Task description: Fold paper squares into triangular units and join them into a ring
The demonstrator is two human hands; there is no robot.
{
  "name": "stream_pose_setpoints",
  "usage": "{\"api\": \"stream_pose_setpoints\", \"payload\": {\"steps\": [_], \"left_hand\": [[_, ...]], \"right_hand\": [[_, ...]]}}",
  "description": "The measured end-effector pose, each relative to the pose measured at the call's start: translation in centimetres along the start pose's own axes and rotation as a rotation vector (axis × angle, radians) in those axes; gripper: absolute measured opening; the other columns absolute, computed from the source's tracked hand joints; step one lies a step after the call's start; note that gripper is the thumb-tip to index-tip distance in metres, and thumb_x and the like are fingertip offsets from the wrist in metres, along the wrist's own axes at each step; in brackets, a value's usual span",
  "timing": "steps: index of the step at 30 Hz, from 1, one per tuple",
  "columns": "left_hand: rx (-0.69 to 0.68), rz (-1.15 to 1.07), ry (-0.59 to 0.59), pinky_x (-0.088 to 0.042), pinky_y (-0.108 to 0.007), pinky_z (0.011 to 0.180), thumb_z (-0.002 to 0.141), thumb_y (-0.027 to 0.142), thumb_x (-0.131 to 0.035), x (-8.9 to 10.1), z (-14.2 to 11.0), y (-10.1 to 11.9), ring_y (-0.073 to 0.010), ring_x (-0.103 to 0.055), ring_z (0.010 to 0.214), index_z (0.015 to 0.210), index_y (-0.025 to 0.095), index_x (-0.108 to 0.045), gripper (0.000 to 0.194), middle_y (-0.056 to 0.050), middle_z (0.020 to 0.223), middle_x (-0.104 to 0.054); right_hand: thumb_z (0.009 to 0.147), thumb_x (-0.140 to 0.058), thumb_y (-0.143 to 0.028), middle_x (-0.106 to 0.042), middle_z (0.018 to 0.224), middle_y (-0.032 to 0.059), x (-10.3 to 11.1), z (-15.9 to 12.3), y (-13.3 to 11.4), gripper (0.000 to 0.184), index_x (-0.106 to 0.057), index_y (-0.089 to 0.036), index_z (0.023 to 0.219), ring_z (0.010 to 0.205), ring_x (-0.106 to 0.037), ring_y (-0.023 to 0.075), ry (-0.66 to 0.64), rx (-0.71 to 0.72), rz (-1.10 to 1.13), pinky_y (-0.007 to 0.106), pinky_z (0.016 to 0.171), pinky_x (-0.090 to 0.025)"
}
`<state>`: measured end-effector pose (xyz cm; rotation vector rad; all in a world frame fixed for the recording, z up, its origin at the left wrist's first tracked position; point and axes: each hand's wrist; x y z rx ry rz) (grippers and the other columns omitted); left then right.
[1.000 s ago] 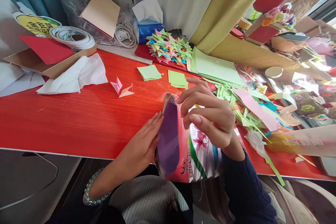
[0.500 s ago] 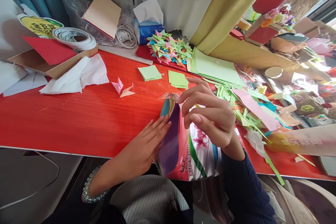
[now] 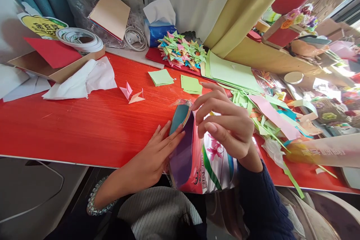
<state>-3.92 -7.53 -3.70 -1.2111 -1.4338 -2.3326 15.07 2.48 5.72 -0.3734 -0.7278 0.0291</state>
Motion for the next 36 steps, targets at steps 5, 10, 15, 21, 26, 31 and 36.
{"api": "stream_pose_setpoints", "payload": {"steps": [5,10,15,21,26,31,36], "left_hand": [[-0.020,0.003,-0.008,-0.015,-0.055,0.120,0.082,0.000,-0.034,0.08,0.19,0.00,-0.0218,-0.003,0.150,0.151,0.013,-0.012,0.074,-0.010,0.161,-0.015],[-0.047,0.024,-0.001,-0.018,-0.050,0.121,0.084,0.002,-0.034,-0.08,0.22,-0.10,-0.0183,-0.008,0.150,0.150,0.010,-0.017,0.069,-0.013,0.161,-0.015],[-0.043,0.085,0.049,-0.015,-0.055,0.120,0.082,0.000,-0.038,-0.18,-0.08,-0.02,-0.0228,0.007,0.149,0.147,0.013,-0.030,0.067,-0.012,0.162,-0.009],[-0.077,0.003,0.004,-0.018,-0.049,0.121,0.084,0.003,-0.037,0.03,-0.12,0.39,-0.0191,-0.003,0.150,0.150,0.010,-0.018,0.069,-0.013,0.161,-0.014],[-0.133,-0.012,0.037,-0.019,-0.047,0.122,0.077,-0.004,-0.036,0.39,-0.05,0.73,-0.0184,-0.004,0.150,0.152,0.022,-0.018,0.081,-0.004,0.162,-0.013],[-0.117,-0.060,0.086,-0.024,-0.045,0.121,0.079,-0.007,-0.033,0.40,-0.13,0.55,-0.0163,-0.019,0.148,0.149,0.025,-0.028,0.077,0.000,0.157,-0.031],[-0.123,-0.141,0.257,-0.031,-0.042,0.120,0.093,0.003,-0.032,0.21,-0.48,0.11,-0.0147,-0.040,0.139,0.137,0.020,-0.049,0.050,-0.002,0.140,-0.056]], "right_hand": [[0.088,-0.051,-0.027,-0.058,0.063,0.0006,-0.03,0.07,0.00,0.030,-0.061,-0.025,0.060,0.077,-0.064,0.0211,-0.008,0.013,0.013,0.047,0.104,-0.039],[0.088,-0.050,-0.031,-0.057,0.061,0.0004,-0.10,-0.05,0.07,0.031,-0.062,-0.026,0.060,0.075,-0.063,0.0214,0.007,-0.007,-0.017,0.047,0.105,-0.040],[0.088,-0.050,-0.031,-0.057,0.058,0.0002,-0.08,-0.05,0.02,0.032,-0.061,-0.027,0.058,0.073,-0.063,0.0212,0.027,0.010,-0.038,0.046,0.104,-0.040],[0.084,-0.050,-0.023,-0.060,0.062,0.0002,0.02,0.15,0.01,0.027,-0.063,-0.024,0.061,0.077,-0.061,0.0199,-0.021,0.008,0.005,0.047,0.104,-0.038],[0.079,-0.052,-0.018,-0.061,0.063,0.0026,0.22,0.26,0.63,0.023,-0.064,-0.019,0.060,0.078,-0.061,0.0200,-0.043,0.090,0.041,0.047,0.102,-0.036],[0.081,-0.052,-0.020,-0.060,0.062,0.0017,-0.02,0.20,0.43,0.024,-0.063,-0.020,0.060,0.077,-0.060,0.0198,-0.018,0.075,0.034,0.047,0.101,-0.037],[0.088,-0.050,-0.028,-0.060,0.061,-0.0003,-0.09,-0.06,-0.03,0.031,-0.062,-0.027,0.059,0.076,-0.062,0.0209,-0.011,-0.018,-0.049,0.045,0.105,-0.039]]}}
Point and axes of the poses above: each hand's wrist, its own z-axis towards the middle knuckle, its own x-axis out of the back of the hand, y = z × x
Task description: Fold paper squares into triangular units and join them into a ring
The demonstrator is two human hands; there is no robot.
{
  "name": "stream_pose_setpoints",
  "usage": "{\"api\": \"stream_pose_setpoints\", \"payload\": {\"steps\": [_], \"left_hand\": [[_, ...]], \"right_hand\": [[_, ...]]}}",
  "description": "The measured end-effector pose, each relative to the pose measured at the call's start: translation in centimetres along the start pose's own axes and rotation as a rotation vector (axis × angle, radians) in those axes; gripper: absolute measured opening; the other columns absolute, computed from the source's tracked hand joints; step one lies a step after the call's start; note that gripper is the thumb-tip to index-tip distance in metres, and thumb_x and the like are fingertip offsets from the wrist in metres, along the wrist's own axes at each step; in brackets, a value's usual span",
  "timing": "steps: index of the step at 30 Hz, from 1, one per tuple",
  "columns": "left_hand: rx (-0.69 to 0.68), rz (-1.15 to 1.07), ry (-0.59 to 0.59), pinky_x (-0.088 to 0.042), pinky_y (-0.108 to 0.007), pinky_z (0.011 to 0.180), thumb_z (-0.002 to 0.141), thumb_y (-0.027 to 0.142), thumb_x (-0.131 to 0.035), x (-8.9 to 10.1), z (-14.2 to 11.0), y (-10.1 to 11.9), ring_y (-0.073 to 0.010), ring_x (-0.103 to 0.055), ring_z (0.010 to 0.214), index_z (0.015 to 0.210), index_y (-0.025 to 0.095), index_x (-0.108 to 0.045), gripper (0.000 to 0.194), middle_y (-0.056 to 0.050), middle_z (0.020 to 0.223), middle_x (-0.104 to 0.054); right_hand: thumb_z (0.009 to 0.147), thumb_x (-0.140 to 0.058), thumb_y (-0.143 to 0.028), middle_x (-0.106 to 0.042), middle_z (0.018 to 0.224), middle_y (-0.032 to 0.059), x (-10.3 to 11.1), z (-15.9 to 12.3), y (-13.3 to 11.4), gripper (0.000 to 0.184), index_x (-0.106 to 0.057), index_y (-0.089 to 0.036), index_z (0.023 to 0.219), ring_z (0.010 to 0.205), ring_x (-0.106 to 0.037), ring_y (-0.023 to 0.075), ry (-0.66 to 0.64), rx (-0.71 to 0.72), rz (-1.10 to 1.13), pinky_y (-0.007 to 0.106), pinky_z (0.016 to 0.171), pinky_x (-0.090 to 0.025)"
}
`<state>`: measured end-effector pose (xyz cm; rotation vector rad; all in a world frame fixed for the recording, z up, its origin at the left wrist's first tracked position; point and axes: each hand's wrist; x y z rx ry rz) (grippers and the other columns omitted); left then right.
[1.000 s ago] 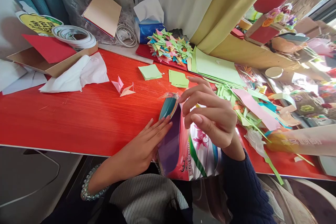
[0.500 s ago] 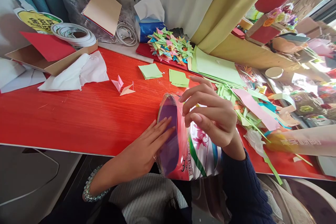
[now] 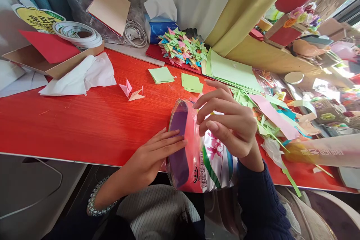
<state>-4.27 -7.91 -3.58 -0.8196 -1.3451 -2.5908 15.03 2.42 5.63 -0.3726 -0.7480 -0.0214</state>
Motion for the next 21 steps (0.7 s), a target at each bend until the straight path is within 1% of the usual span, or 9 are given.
{"api": "stream_pose_setpoints", "payload": {"steps": [3,6,9,11,12,15,17,19,21], "left_hand": [[0.000,-0.011,0.123,-0.038,-0.038,0.116,0.095,0.006,-0.035,-0.1,-0.1,0.0,-0.0137,-0.053,0.129,0.126,0.016,-0.058,0.040,-0.006,0.129,-0.064],[0.038,0.008,0.192,-0.043,-0.037,0.113,0.095,0.008,-0.038,-0.5,-0.1,0.1,-0.0139,-0.058,0.123,0.123,0.016,-0.059,0.036,-0.007,0.126,-0.066],[0.220,0.071,0.257,-0.044,-0.041,0.112,0.096,0.013,-0.037,-1.0,0.1,0.2,-0.0176,-0.052,0.129,0.132,0.015,-0.051,0.039,-0.009,0.134,-0.060],[0.267,0.106,0.253,-0.042,-0.043,0.114,0.097,0.014,-0.036,-1.2,0.1,0.2,-0.0199,-0.044,0.136,0.137,0.014,-0.046,0.042,-0.010,0.141,-0.053],[0.234,0.112,0.236,-0.041,-0.044,0.115,0.096,0.013,-0.036,-1.2,0.1,0.2,-0.0202,-0.040,0.139,0.139,0.015,-0.045,0.043,-0.011,0.144,-0.050],[0.055,0.134,0.144,-0.036,-0.043,0.117,0.093,0.005,-0.035,-1.1,-0.1,0.2,-0.0197,-0.030,0.144,0.141,0.015,-0.041,0.050,-0.009,0.149,-0.044],[-0.013,0.164,0.093,-0.035,-0.043,0.118,0.091,0.001,-0.035,-1.1,-0.3,0.2,-0.0196,-0.031,0.143,0.142,0.014,-0.041,0.053,-0.008,0.148,-0.045],[-0.032,0.178,0.099,-0.036,-0.045,0.117,0.091,0.001,-0.036,-1.1,-0.5,0.1,-0.0198,-0.037,0.139,0.140,0.014,-0.044,0.051,-0.007,0.142,-0.052],[-0.042,0.166,0.167,-0.041,-0.047,0.113,0.091,0.001,-0.038,-1.1,-0.6,-0.1,-0.0206,-0.043,0.135,0.136,0.013,-0.048,0.047,-0.007,0.135,-0.059]], "right_hand": [[0.085,-0.051,-0.025,-0.061,0.062,-0.0001,0.1,0.0,0.2,0.028,-0.063,-0.025,0.060,0.076,-0.062,0.0204,-0.027,0.035,0.028,0.046,0.104,-0.038],[0.080,-0.052,-0.019,-0.061,0.063,0.0010,0.1,0.1,0.5,0.024,-0.064,-0.021,0.059,0.076,-0.060,0.0194,-0.036,0.083,0.082,0.047,0.102,-0.037],[0.078,-0.052,-0.017,-0.061,0.063,0.0014,0.1,0.2,0.6,0.024,-0.064,-0.020,0.059,0.076,-0.060,0.0190,-0.031,0.082,0.098,0.047,0.102,-0.036],[0.079,-0.052,-0.018,-0.061,0.062,0.0010,0.1,0.2,0.5,0.024,-0.064,-0.021,0.058,0.076,-0.060,0.0190,-0.021,0.076,0.096,0.046,0.103,-0.036],[0.080,-0.053,-0.019,-0.061,0.062,0.0008,0.2,0.2,0.4,0.024,-0.064,-0.021,0.059,0.076,-0.060,0.0190,-0.022,0.071,0.091,0.046,0.103,-0.035],[0.082,-0.053,-0.019,-0.062,0.064,0.0009,0.2,0.2,0.1,0.024,-0.065,-0.021,0.061,0.078,-0.061,0.0189,-0.048,0.048,0.075,0.047,0.104,-0.035],[0.085,-0.052,-0.020,-0.062,0.065,0.0013,0.2,0.2,-0.1,0.025,-0.065,-0.021,0.062,0.079,-0.061,0.0189,-0.053,0.036,0.076,0.048,0.104,-0.035],[0.086,-0.052,-0.020,-0.062,0.065,0.0015,0.2,0.3,-0.3,0.027,-0.065,-0.021,0.062,0.079,-0.060,0.0189,-0.052,0.028,0.078,0.049,0.104,-0.035],[0.087,-0.052,-0.021,-0.062,0.066,0.0016,0.2,0.3,-0.3,0.027,-0.065,-0.021,0.063,0.079,-0.060,0.0190,-0.063,0.024,0.076,0.049,0.105,-0.034]]}}
Point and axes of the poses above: each hand's wrist, its own z-axis towards the middle knuckle, its own x-axis out of the back of the hand, y = z × x
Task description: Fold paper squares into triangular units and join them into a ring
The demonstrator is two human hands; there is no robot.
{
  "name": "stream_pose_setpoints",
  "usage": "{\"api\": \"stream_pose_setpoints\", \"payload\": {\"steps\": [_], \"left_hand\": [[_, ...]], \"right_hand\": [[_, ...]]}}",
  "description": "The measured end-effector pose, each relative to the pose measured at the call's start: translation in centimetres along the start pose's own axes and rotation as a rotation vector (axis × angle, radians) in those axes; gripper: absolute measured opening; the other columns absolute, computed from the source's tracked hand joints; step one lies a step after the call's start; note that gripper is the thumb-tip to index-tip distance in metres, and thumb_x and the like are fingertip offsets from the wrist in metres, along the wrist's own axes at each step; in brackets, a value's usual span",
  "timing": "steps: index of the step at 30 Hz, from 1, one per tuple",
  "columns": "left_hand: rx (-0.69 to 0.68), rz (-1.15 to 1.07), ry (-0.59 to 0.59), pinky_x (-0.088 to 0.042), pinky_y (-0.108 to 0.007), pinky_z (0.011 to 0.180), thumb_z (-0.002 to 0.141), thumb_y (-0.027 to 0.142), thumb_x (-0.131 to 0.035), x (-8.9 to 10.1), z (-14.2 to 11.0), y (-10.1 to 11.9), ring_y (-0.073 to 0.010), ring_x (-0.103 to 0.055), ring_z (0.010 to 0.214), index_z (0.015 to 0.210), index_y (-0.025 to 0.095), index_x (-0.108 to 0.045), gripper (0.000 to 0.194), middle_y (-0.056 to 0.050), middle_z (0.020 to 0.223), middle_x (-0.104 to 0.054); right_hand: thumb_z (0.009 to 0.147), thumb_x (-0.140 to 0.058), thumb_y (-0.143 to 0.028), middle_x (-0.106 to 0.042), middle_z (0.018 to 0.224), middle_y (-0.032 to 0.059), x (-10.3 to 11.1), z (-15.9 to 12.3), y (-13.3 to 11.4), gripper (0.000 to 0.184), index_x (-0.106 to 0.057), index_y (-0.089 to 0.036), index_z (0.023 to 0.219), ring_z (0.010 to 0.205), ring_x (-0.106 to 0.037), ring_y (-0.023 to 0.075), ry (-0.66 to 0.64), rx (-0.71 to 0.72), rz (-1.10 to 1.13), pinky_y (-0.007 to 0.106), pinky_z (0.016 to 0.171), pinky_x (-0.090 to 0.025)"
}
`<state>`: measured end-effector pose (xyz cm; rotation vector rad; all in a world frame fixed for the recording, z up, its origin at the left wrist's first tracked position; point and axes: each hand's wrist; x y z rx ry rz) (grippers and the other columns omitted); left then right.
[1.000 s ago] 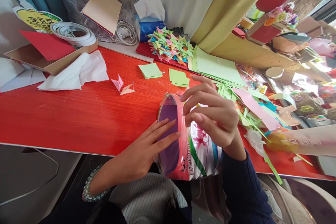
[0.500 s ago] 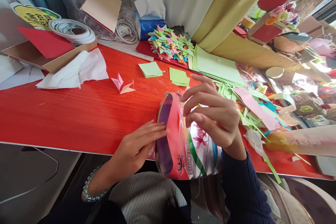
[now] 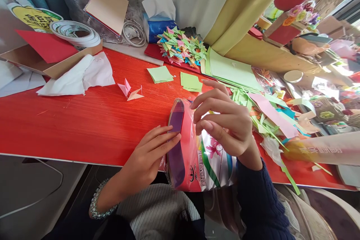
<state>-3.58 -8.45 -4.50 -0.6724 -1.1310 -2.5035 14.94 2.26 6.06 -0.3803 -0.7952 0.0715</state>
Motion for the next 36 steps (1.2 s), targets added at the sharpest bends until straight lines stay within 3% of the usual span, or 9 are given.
{"api": "stream_pose_setpoints", "payload": {"steps": [3,7,15,19,24,27,31,36], "left_hand": [[0.020,-0.105,0.035,-0.047,-0.045,0.108,0.092,0.002,-0.039,0.3,0.2,-0.2,-0.0201,-0.051,0.129,0.133,0.015,-0.053,0.045,-0.007,0.130,-0.063],[0.084,-0.281,-0.052,-0.050,-0.036,0.107,0.092,0.003,-0.040,0.9,0.8,-0.2,-0.0160,-0.054,0.127,0.131,0.017,-0.056,0.044,-0.005,0.131,-0.063],[0.098,-0.038,0.030,-0.048,-0.045,0.108,0.090,0.001,-0.037,0.3,0.1,-0.2,-0.0200,-0.059,0.121,0.120,0.009,-0.062,0.040,-0.010,0.122,-0.068],[0.263,0.081,0.045,-0.047,-0.046,0.108,0.090,0.003,-0.036,-0.2,-0.1,0.1,-0.0248,-0.053,0.129,0.108,0.009,-0.066,0.035,-0.014,0.130,-0.062],[0.392,0.045,-0.067,-0.043,-0.043,0.112,0.092,0.007,-0.036,-0.3,0.3,0.8,-0.0195,-0.053,0.128,0.115,0.016,-0.058,0.033,-0.009,0.131,-0.062],[0.449,0.060,-0.090,-0.039,-0.045,0.114,0.092,0.008,-0.036,-0.5,0.4,1.0,-0.0214,-0.047,0.134,0.115,0.017,-0.056,0.031,-0.010,0.139,-0.055],[0.466,0.043,-0.139,-0.033,-0.047,0.117,0.092,0.009,-0.034,-0.7,0.5,1.1,-0.0223,-0.039,0.140,0.116,0.016,-0.054,0.031,-0.012,0.143,-0.051],[0.432,-0.139,-0.183,-0.031,-0.040,0.119,0.093,0.010,-0.031,0.1,0.6,1.2,-0.0185,-0.033,0.143,0.122,0.015,-0.051,0.035,-0.011,0.149,-0.044]], "right_hand": [[0.088,-0.051,-0.023,-0.062,0.066,0.0008,0.0,0.0,0.0,0.027,-0.065,-0.023,0.064,0.079,-0.061,0.0192,-0.010,-0.009,-0.018,0.048,0.106,-0.035],[0.088,-0.051,-0.024,-0.062,0.066,-0.0012,-0.1,-0.1,-0.1,0.028,-0.064,-0.027,0.063,0.076,-0.062,0.0195,0.001,-0.028,-0.051,0.047,0.106,-0.038],[0.089,-0.051,-0.029,-0.062,0.064,-0.0010,-0.2,-0.1,-0.1,0.031,-0.064,-0.027,0.061,0.076,-0.062,0.0201,0.015,-0.033,-0.061,0.049,0.105,-0.039],[0.089,-0.051,-0.028,-0.062,0.064,-0.0002,-0.1,-0.1,0.1,0.030,-0.063,-0.025,0.061,0.075,-0.062,0.0202,-0.011,-0.022,-0.070,0.050,0.105,-0.039],[0.087,-0.052,-0.023,-0.062,0.065,-0.0008,-0.1,-0.1,0.1,0.027,-0.061,-0.024,0.062,0.075,-0.062,0.0193,-0.034,-0.003,-0.073,0.051,0.105,-0.039],[0.088,-0.052,-0.024,-0.062,0.066,-0.0016,-0.1,-0.1,0.1,0.028,-0.060,-0.024,0.061,0.075,-0.063,0.0184,-0.040,-0.011,-0.089,0.049,0.106,-0.039],[0.087,-0.053,-0.021,-0.062,0.068,-0.0013,0.0,-0.1,0.2,0.026,-0.060,-0.023,0.063,0.076,-0.062,0.0185,-0.057,0.002,-0.074,0.050,0.106,-0.038],[0.088,-0.053,-0.021,-0.062,0.067,-0.0010,0.0,-0.1,0.2,0.026,-0.059,-0.022,0.063,0.077,-0.062,0.0186,-0.057,0.004,-0.063,0.051,0.106,-0.038]]}}
Point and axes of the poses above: each hand's wrist, its own z-axis towards the middle knuckle, its own x-axis out of the back of the hand, y = z × x
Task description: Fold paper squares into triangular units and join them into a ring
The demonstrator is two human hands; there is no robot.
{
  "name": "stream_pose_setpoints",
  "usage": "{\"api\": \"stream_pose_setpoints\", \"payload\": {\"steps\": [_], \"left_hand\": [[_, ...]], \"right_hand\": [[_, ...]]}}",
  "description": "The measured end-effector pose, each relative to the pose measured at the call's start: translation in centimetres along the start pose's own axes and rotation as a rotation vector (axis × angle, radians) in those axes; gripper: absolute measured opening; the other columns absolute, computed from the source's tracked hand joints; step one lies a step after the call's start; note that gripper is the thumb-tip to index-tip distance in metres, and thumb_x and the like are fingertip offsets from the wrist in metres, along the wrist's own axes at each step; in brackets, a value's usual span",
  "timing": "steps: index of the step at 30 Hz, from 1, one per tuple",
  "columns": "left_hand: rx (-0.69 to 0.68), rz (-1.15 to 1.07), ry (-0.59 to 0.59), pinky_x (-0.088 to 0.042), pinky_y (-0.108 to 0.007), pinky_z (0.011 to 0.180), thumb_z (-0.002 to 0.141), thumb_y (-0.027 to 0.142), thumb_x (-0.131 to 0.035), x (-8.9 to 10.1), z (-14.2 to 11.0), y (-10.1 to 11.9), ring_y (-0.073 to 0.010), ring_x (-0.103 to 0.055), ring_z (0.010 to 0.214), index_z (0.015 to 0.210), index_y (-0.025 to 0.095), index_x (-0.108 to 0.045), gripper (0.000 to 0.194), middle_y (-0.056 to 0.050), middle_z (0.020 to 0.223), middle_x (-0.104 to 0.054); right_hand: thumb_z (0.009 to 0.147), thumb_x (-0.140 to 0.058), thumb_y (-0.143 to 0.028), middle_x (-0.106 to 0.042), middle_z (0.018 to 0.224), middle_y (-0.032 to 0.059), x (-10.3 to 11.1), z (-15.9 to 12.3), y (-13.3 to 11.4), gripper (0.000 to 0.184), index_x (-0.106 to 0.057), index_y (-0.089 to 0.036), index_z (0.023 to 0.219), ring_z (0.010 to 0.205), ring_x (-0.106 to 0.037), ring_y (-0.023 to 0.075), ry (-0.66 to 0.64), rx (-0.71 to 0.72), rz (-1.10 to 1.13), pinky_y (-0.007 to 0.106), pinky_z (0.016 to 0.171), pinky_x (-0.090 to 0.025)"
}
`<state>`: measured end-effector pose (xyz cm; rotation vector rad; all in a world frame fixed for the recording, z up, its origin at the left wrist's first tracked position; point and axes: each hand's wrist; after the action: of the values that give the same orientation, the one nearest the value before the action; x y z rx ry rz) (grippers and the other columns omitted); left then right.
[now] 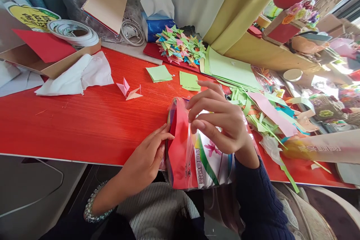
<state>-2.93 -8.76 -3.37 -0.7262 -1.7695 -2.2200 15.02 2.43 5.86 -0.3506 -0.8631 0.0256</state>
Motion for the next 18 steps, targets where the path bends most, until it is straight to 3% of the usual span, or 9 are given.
{"api": "stream_pose_setpoints", "payload": {"steps": [5,10,18], "left_hand": [[0.089,-0.340,-0.096,-0.038,-0.037,0.115,0.096,0.016,-0.032,1.0,0.2,0.4,-0.0176,-0.040,0.139,0.126,0.018,-0.049,0.034,-0.007,0.148,-0.045],[0.199,-0.719,-0.005,-0.042,-0.032,0.112,0.096,0.018,-0.038,0.5,0.8,0.4,-0.0151,-0.050,0.131,0.124,0.020,-0.049,0.030,-0.005,0.141,-0.053],[0.223,-0.549,0.067,-0.036,-0.048,0.117,0.096,0.020,-0.038,-1.1,0.6,0.7,-0.0212,-0.038,0.141,0.149,0.024,-0.023,0.056,-0.006,0.155,-0.034]], "right_hand": [[0.090,-0.051,-0.023,-0.062,0.068,-0.0004,0.1,0.0,-0.1,0.029,-0.058,-0.021,0.062,0.079,-0.062,0.0185,-0.006,-0.003,0.012,0.050,0.107,-0.037],[0.090,-0.050,-0.025,-0.061,0.066,-0.0002,0.1,0.1,-0.4,0.031,-0.059,-0.022,0.061,0.077,-0.063,0.0189,0.008,-0.025,0.022,0.050,0.105,-0.039],[0.086,-0.053,-0.025,-0.062,0.064,-0.0017,-0.3,0.0,-0.8,0.027,-0.062,-0.026,0.061,0.076,-0.063,0.0194,0.060,-0.043,0.054,0.049,0.105,-0.039]]}}
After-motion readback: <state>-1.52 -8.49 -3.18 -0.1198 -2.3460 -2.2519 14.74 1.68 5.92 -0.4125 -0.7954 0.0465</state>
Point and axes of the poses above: each hand's wrist, its own z-axis towards the middle knuckle, its own x-axis out of the back of the hand, y = z × x
